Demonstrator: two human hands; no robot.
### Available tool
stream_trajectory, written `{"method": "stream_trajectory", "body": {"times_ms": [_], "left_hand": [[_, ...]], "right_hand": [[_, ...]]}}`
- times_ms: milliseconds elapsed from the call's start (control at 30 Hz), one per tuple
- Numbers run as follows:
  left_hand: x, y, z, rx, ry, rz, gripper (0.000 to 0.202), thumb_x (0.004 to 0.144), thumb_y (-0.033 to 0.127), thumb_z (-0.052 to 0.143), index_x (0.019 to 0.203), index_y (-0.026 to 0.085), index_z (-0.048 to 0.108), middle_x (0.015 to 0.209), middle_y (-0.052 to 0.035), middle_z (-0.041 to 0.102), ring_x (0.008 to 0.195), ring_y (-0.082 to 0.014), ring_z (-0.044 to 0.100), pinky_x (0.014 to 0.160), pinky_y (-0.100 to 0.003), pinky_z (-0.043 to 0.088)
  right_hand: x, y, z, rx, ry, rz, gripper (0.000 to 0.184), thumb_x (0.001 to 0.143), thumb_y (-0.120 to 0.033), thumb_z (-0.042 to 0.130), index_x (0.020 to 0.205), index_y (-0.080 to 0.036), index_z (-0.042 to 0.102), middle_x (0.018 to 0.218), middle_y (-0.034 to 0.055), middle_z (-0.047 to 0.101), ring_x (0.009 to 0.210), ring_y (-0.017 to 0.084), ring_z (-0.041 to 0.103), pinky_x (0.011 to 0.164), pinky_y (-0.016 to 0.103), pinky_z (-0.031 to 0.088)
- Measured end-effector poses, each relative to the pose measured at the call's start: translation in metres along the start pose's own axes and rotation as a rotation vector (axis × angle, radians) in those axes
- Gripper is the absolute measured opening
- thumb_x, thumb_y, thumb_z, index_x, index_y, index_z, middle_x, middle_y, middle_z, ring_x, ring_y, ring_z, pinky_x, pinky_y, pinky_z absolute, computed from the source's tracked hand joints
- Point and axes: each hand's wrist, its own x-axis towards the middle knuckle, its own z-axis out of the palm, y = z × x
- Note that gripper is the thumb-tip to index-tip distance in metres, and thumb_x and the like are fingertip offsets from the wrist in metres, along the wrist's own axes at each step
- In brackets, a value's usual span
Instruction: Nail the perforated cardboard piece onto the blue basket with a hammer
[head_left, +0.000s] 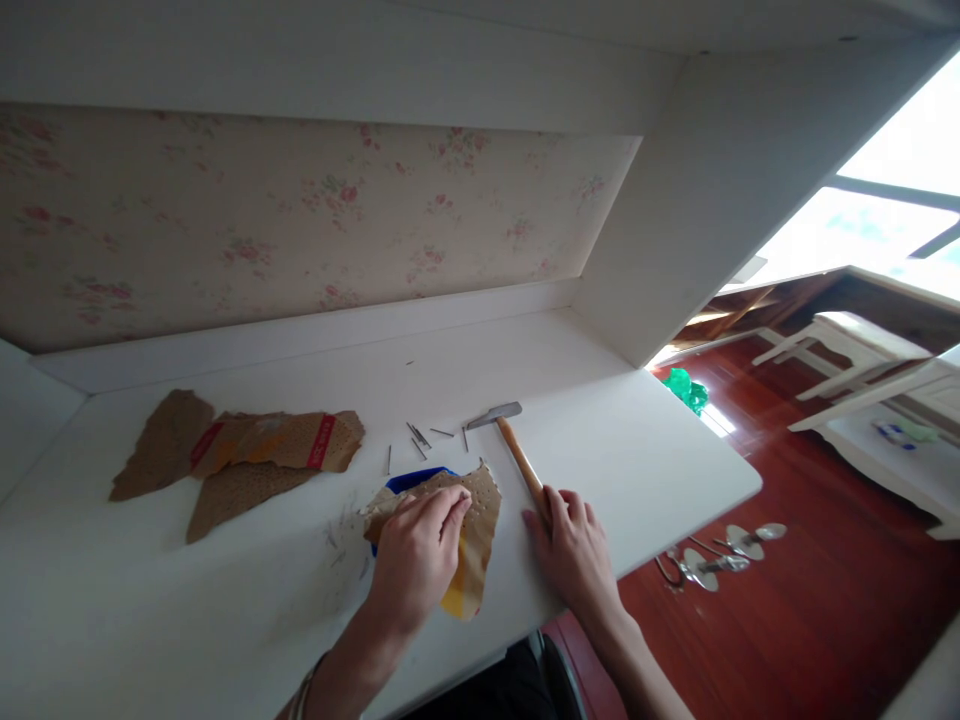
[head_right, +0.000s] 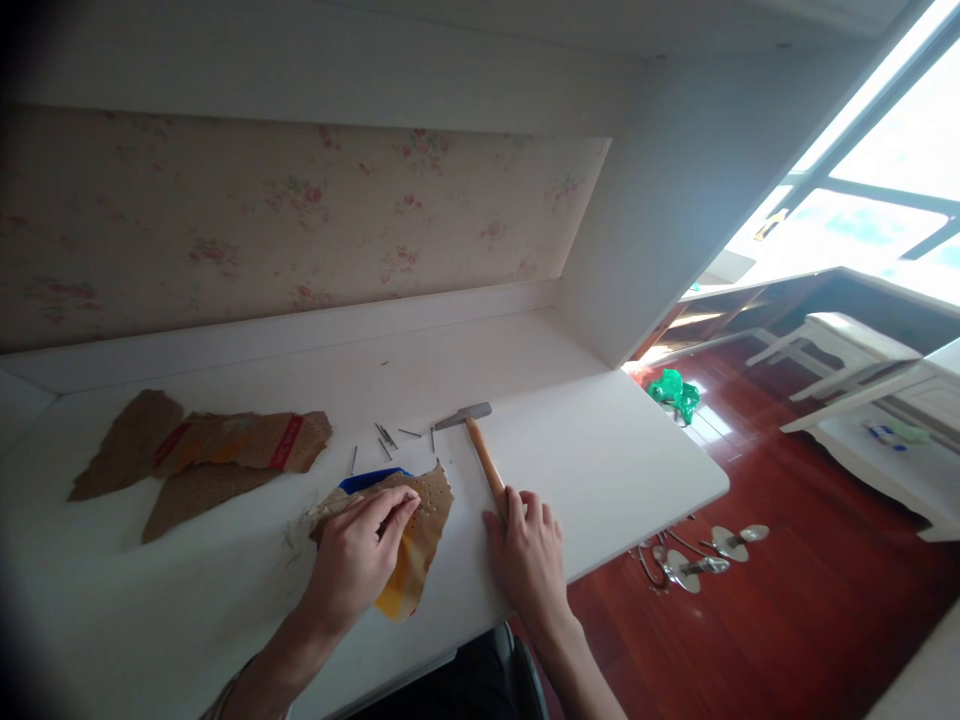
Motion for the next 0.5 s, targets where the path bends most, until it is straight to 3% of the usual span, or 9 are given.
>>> {"method": "stream_trajectory", "body": {"times_ms": [167, 333, 400, 500], "left_hand": [[0.002, 0.0, 0.002, -0.013, -0.023, 0.006, 0.015, 0.098, 0.023, 0.052, 0.098, 0.019, 0.067, 0.092, -0.0051, 0.077, 0.082, -0.0179, 0.073, 0.078, -0.029, 0.058], [0.002, -0.003, 0.005, 0.005, -0.006, 0.006, 0.015, 0.098, 0.027, 0.055, 0.098, 0.019, 0.068, 0.091, -0.0036, 0.078, 0.077, -0.0174, 0.074, 0.075, -0.027, 0.058], [0.001, -0.003, 0.005, 0.004, -0.013, -0.009, 0.015, 0.097, 0.028, 0.056, 0.097, 0.02, 0.068, 0.092, -0.0028, 0.078, 0.077, -0.0173, 0.074, 0.075, -0.026, 0.058], [0.001, -0.004, 0.005, 0.011, -0.02, -0.021, 0.014, 0.097, 0.028, 0.056, 0.099, 0.021, 0.069, 0.092, -0.0027, 0.078, 0.077, -0.0175, 0.074, 0.075, -0.026, 0.058]], "right_hand": [[0.001, -0.004, 0.001, 0.039, -0.065, 0.071, 0.02, 0.092, -0.035, 0.049, 0.101, -0.023, 0.062, 0.095, 0.0101, 0.058, 0.069, 0.023, 0.054, 0.064, 0.036, 0.039], [0.0, -0.015, -0.01, 0.311, -0.197, 0.246, 0.027, 0.095, -0.047, 0.043, 0.091, -0.023, 0.056, 0.077, 0.0004, 0.053, 0.06, 0.016, 0.052, 0.052, 0.026, 0.038], [-0.005, -0.02, -0.013, 0.453, -0.267, 0.355, 0.034, 0.096, -0.053, 0.037, 0.086, -0.024, 0.05, 0.067, -0.0045, 0.045, 0.049, 0.011, 0.042, 0.04, 0.021, 0.029], [-0.013, -0.029, -0.015, 0.637, -0.33, 0.455, 0.036, 0.096, -0.058, 0.038, 0.086, -0.024, 0.047, 0.066, -0.0073, 0.04, 0.044, 0.007, 0.029, 0.034, 0.016, 0.019]]}}
